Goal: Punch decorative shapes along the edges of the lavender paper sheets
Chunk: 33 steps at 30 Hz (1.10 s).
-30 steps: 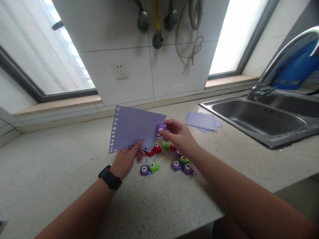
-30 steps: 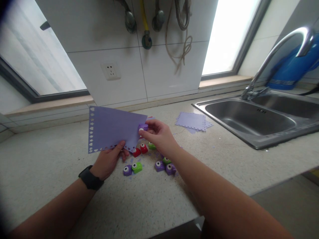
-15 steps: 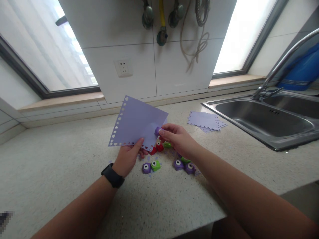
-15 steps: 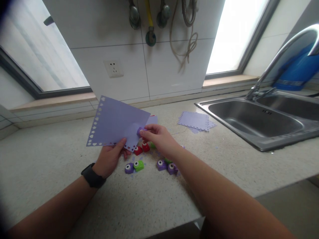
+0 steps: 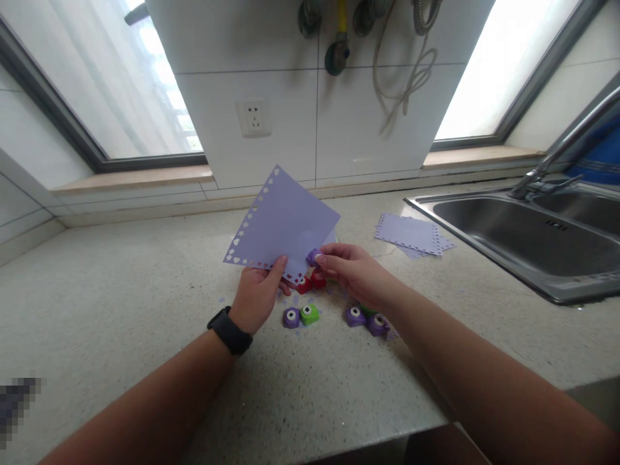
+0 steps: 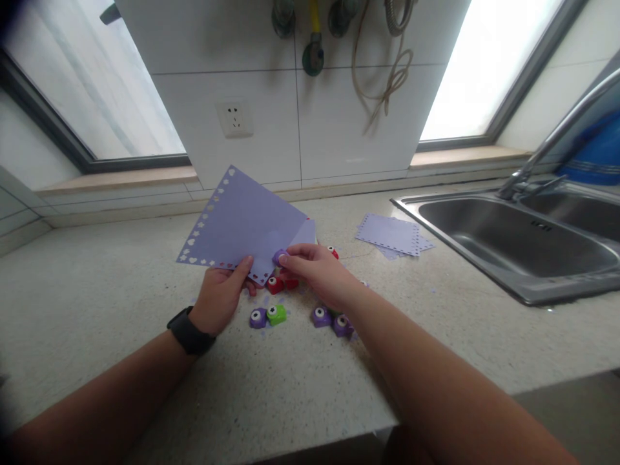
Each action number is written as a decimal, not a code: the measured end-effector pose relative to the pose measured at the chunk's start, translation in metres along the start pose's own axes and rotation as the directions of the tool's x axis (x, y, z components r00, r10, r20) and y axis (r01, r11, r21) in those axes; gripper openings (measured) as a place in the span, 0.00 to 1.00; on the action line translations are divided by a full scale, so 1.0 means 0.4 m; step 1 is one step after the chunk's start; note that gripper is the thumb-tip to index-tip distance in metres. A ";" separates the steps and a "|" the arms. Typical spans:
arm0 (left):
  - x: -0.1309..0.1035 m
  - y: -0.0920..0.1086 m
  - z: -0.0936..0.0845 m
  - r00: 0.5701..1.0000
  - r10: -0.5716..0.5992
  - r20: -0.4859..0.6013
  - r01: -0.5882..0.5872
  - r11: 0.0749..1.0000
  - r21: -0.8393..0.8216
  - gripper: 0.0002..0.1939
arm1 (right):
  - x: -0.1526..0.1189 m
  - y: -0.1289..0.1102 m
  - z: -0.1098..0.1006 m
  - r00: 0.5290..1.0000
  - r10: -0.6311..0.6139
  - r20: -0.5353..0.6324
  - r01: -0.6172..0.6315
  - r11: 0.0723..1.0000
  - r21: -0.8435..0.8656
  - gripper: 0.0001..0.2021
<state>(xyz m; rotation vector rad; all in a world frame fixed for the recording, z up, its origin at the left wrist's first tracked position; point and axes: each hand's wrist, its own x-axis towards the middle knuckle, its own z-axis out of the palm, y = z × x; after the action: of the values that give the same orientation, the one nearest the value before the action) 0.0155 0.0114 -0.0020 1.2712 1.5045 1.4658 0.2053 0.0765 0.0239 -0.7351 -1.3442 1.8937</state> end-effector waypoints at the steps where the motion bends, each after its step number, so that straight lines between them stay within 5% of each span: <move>1: 0.000 -0.001 0.000 1.000 -0.001 0.000 0.001 1.000 -0.001 0.23 | 0.000 0.002 0.001 1.000 0.005 0.005 -0.005 1.000 -0.003 0.14; 11: -0.008 -0.005 0.001 0.985 -0.048 0.164 0.059 0.996 -0.062 0.23 | 0.001 0.005 -0.002 0.996 -0.029 0.083 0.034 0.998 -0.060 0.10; 19: -0.017 -0.021 -0.013 0.971 -0.146 0.191 0.114 0.979 0.170 0.25 | 0.001 0.000 -0.014 0.998 -0.053 0.039 0.056 0.995 -0.082 0.11; 25: -0.023 0.021 -0.012 0.938 -0.164 0.306 0.056 0.941 0.333 0.26 | 0.002 0.001 -0.023 0.995 -0.049 0.082 0.058 0.992 -0.116 0.11; 33: -0.020 0.012 -0.012 0.962 -0.082 0.262 -0.012 0.941 0.339 0.27 | 0.005 0.002 -0.033 0.997 -0.024 0.075 0.034 0.989 -0.145 0.12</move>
<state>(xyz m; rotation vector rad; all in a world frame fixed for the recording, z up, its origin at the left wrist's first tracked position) 0.0143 0.0021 0.0021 1.5667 1.6222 0.9833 0.2141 0.0852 0.0190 -0.7198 -1.5442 1.8295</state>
